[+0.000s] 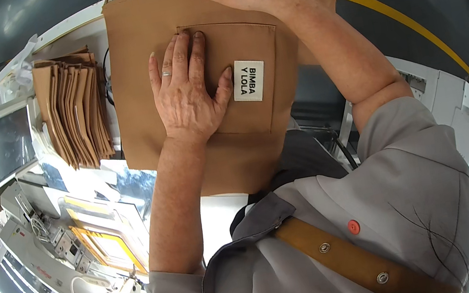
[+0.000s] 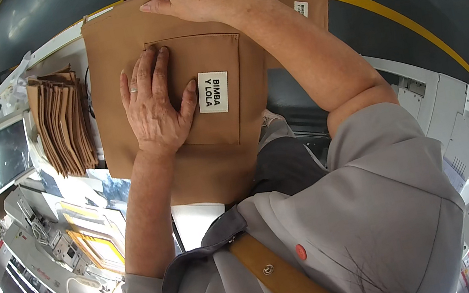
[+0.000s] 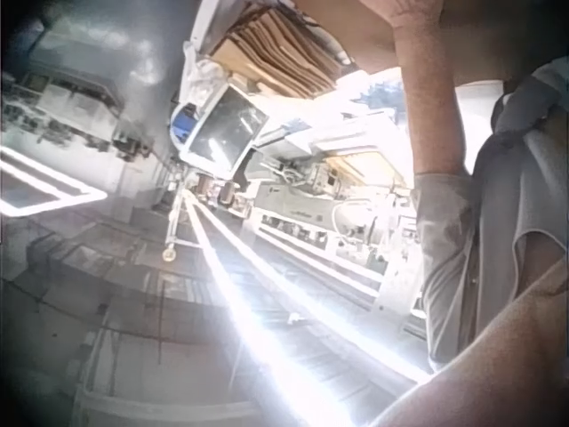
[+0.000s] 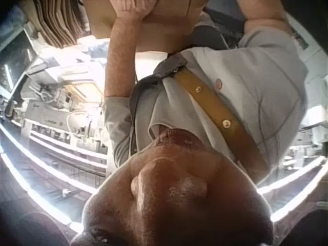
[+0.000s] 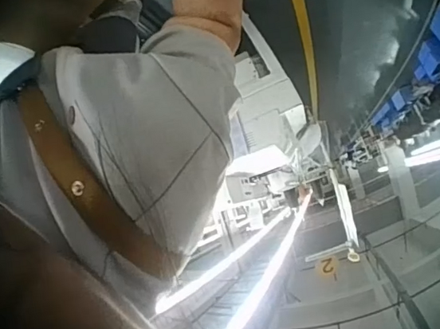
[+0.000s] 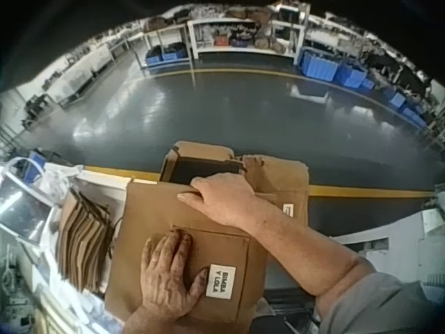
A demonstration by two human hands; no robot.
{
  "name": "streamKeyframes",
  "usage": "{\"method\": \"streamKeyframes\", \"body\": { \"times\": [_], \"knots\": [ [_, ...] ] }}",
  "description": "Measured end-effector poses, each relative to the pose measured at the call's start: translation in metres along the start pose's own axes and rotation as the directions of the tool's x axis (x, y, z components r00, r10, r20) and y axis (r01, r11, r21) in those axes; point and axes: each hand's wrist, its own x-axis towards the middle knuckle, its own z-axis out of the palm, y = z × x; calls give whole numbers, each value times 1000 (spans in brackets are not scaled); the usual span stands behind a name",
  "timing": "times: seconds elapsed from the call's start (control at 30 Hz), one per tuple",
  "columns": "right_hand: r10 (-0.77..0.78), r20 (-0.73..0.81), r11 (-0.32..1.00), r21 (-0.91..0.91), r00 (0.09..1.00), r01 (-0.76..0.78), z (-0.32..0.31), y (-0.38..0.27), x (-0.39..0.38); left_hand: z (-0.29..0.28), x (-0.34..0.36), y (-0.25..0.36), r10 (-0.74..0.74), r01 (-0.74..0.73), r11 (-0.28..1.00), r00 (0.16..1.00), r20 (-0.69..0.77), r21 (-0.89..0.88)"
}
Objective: The recorder is seen positioning leather pocket pieces into an automated sewing machine template and operating the machine to sew them.
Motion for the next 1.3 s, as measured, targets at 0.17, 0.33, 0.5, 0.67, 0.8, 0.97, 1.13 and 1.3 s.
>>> {"method": "streamKeyframes", "body": {
  "times": [0.17, 0.33, 0.5, 0.67, 0.8, 0.97, 1.13, 1.3],
  "knots": [
    [20, 10, 999, 24, 1000, -21, -1, -2, 0, -26, -16, 15, -46, 33, 992, 994, 103, 125],
    [34, 33, 999, 15, 999, -35, 5, 5, 2, -42, -119, 55, -94, 76, 995, 945, 313, 70],
    [53, 5, 998, -31, 999, -52, 5, -4, 3, -55, -247, 82, -146, 174, 984, 906, 397, -34],
    [-258, -590, 965, -117, 765, 235, 30, 24, 7, -62, -359, 99, -505, 500, 860, 799, 326, 104],
    [-319, -522, 924, 14, 791, 381, 26, -58, -40, -40, -474, 133, -730, 712, 684, 662, 170, 162],
    [-698, -217, 686, 75, 683, 724, 72, -179, -154, -17, -548, 189, -885, 879, 462, 466, -3, 114],
    [-854, -18, 515, 122, 520, 849, 123, -254, -239, -26, -579, 211, -930, 930, 368, 368, 1, -2],
    [-863, 102, 493, -43, 494, 869, 145, -264, -251, -41, -597, 223, -936, 934, 350, 351, -11, -73]
  ]
}}
